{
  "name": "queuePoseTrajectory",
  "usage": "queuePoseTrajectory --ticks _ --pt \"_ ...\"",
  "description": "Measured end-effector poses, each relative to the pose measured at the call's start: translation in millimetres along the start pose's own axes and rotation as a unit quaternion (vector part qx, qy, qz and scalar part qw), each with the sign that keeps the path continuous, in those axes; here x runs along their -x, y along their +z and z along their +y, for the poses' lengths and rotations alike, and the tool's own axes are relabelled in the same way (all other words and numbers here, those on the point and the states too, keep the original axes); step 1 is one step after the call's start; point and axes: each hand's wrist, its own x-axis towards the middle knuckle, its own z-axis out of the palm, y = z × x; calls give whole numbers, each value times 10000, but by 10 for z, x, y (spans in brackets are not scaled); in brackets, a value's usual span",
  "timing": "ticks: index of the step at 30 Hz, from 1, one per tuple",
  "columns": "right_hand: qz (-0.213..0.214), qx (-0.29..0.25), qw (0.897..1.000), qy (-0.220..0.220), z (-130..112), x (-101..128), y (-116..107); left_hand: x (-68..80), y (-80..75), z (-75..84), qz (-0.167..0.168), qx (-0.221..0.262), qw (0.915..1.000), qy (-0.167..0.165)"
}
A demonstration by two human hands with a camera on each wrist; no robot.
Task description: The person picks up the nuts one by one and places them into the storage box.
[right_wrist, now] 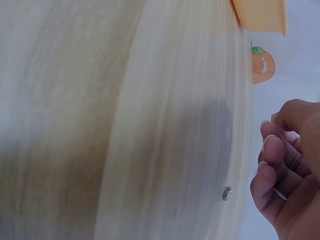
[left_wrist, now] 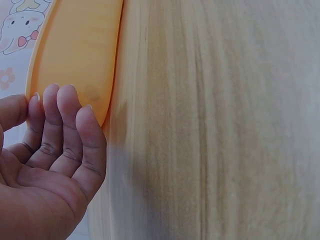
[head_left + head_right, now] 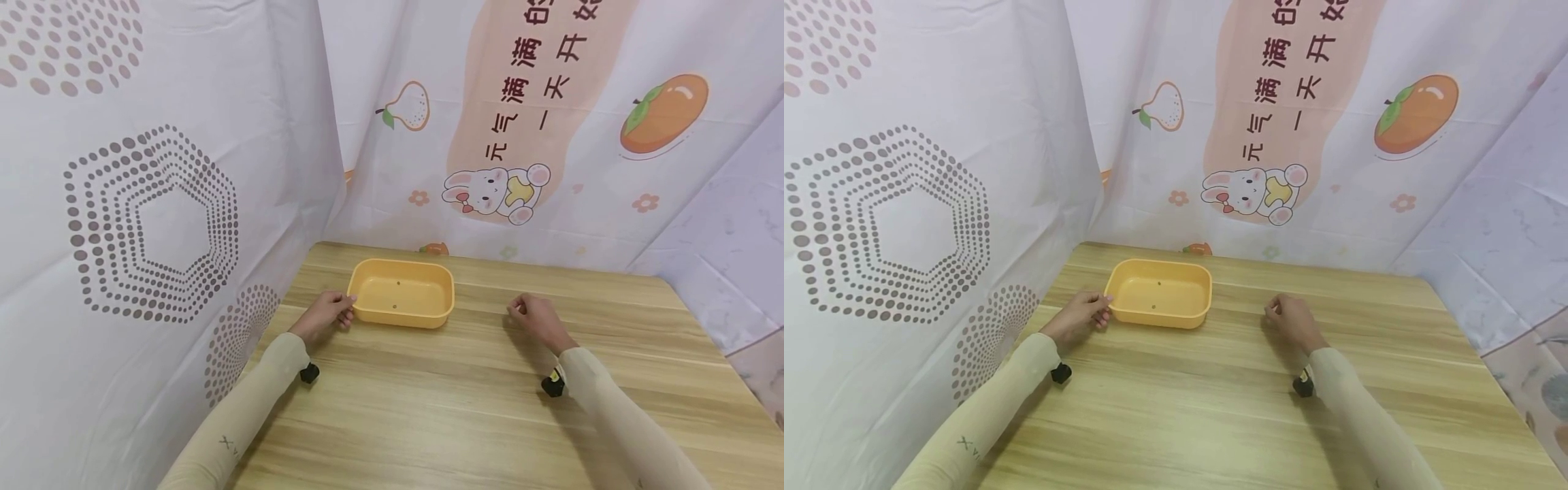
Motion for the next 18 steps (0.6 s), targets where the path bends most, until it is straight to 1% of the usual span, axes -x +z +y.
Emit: queuePoseTrajectory --ticks 9,18 --pt "16 47 9999 -110 -66 -22 24 8 -7 -32 -55 -2 9999 102" --pt "20 -61 9998 -211 -127 -52 35 -15 -25 -36 -146 32 9999 35"
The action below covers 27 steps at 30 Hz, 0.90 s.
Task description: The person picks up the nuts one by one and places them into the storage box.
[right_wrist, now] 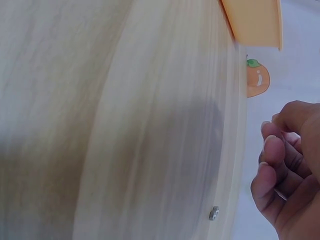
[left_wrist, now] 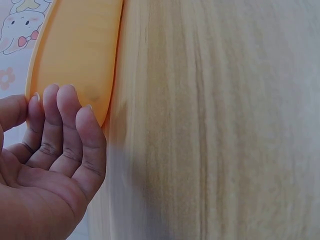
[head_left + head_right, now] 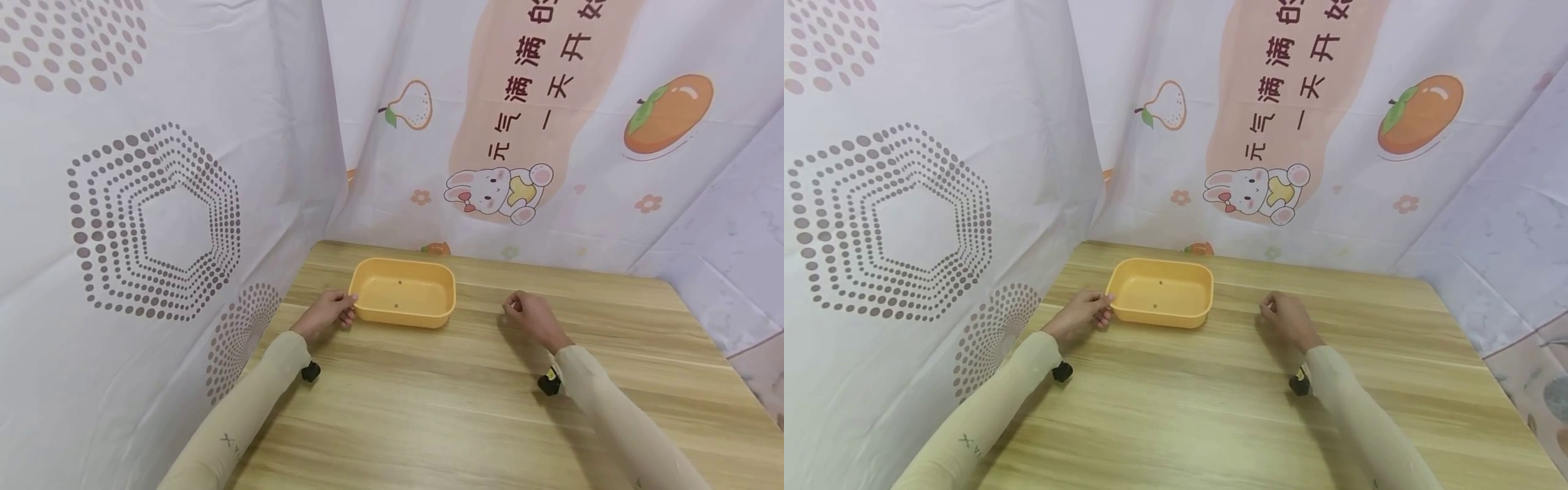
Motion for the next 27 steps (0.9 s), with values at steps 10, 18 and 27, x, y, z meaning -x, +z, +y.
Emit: queuePoseTrajectory --ticks 10,18,27 --pt "55 71 9999 -115 -93 -47 2 176 24 262 -143 65 9999 -36" --pt "4 65 9999 -127 -185 -95 31 231 42 309 -117 101 9999 5" --pt "-91 12 9999 -143 -332 -129 33 234 30 320 -98 14 9999 -55"
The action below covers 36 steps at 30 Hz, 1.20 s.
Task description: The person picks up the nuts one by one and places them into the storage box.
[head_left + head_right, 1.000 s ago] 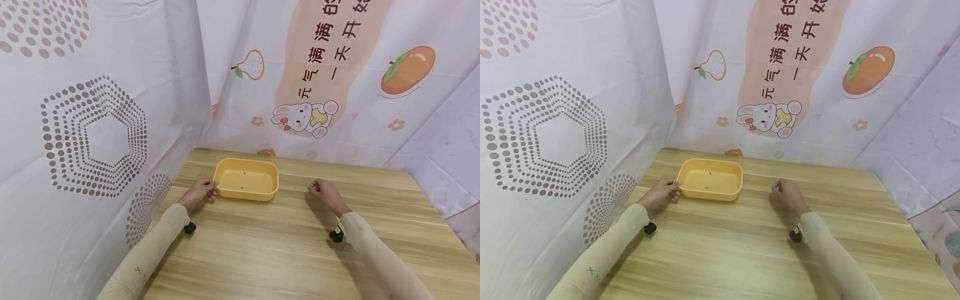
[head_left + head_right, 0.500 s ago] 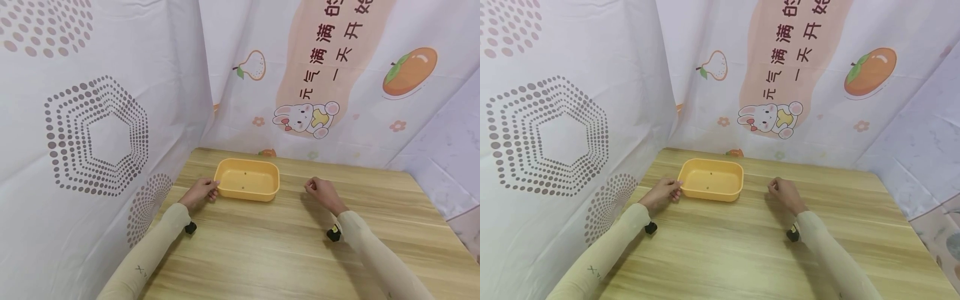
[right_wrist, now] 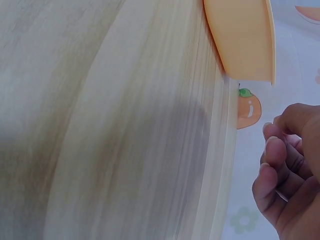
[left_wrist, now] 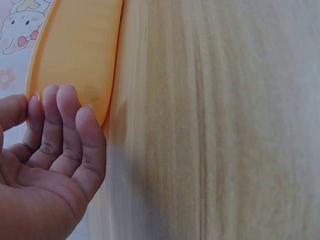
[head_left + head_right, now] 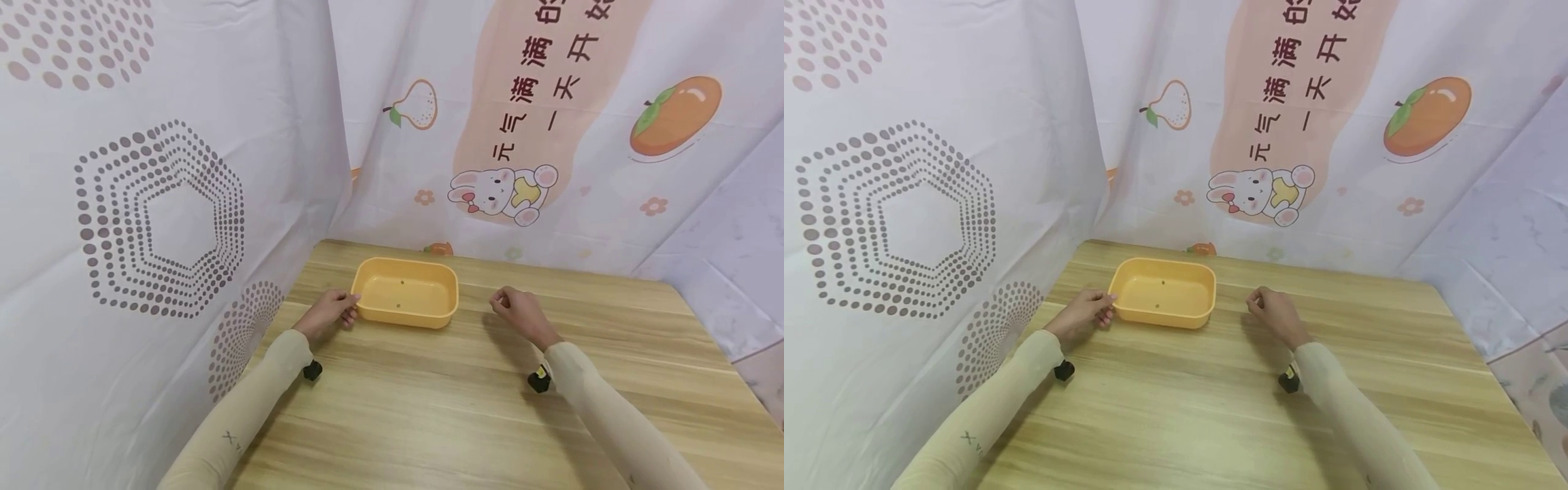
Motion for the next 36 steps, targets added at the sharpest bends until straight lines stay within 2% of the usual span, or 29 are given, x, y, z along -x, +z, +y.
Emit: queuePoseTrajectory --ticks 6,11,16,28,36 --pt "12 16 10000 59 -49 -28 31 4 6 10 -1 -31 10000 13" --pt "-9 -12 10000 46 -92 -52 59 -130 -18 -152 25 -54 10000 -69" --pt "-10 -42 10000 -36 -113 -56 89 -218 -33 -268 72 -35 10000 18" --pt "-94 -151 9997 -168 -213 -50 103 -210 -13 -290 144 -12 9998 146" --pt "-142 -125 9997 -165 -269 -64 133 -196 -10 -277 179 -8 9998 114"
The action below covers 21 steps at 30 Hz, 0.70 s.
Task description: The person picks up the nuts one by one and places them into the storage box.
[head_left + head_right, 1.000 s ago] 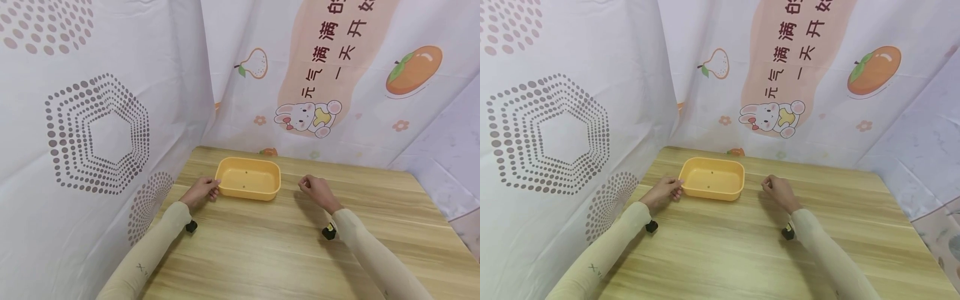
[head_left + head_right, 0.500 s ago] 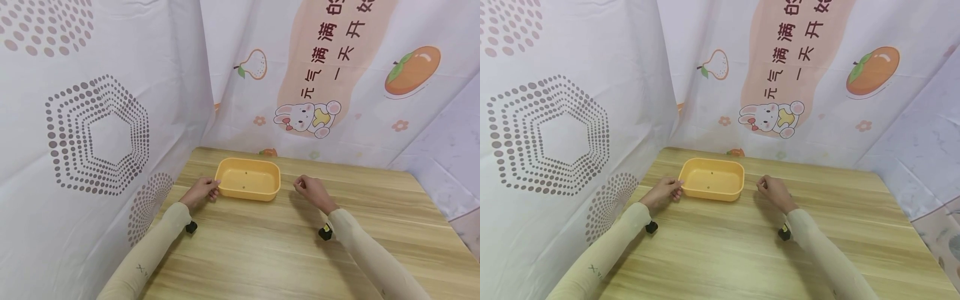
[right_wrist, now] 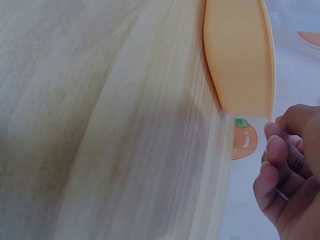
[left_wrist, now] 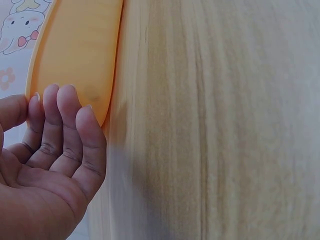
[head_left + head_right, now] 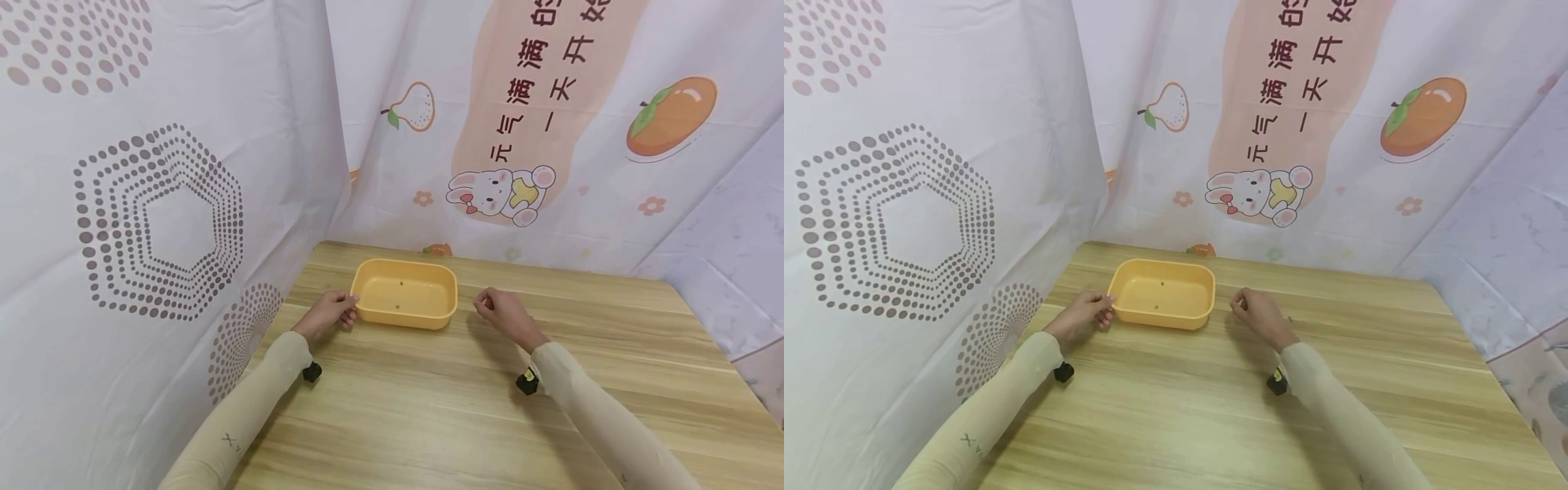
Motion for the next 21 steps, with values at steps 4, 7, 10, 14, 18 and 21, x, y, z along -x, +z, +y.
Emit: queuePoseTrajectory --ticks 4,7,10,14,18,21 --pt "5 -12 10000 -29 -10 1 25 2 1 6 -14 27 10000 -12" --pt "39 -16 10000 -89 -28 -3 39 0 -4 3 -35 50 10000 12" --pt "23 -46 9999 -91 -44 -13 48 -4 -7 -2 -60 66 10000 42" --pt "-63 -67 9999 -42 -63 -20 61 -2 -3 3 -32 74 10000 6" --pt "-152 -154 9998 20 -98 -19 71 1 2 11 -8 61 10000 -15" --pt "-172 -212 9996 51 -122 -17 79 0 5 14 -5 54 10000 -8"
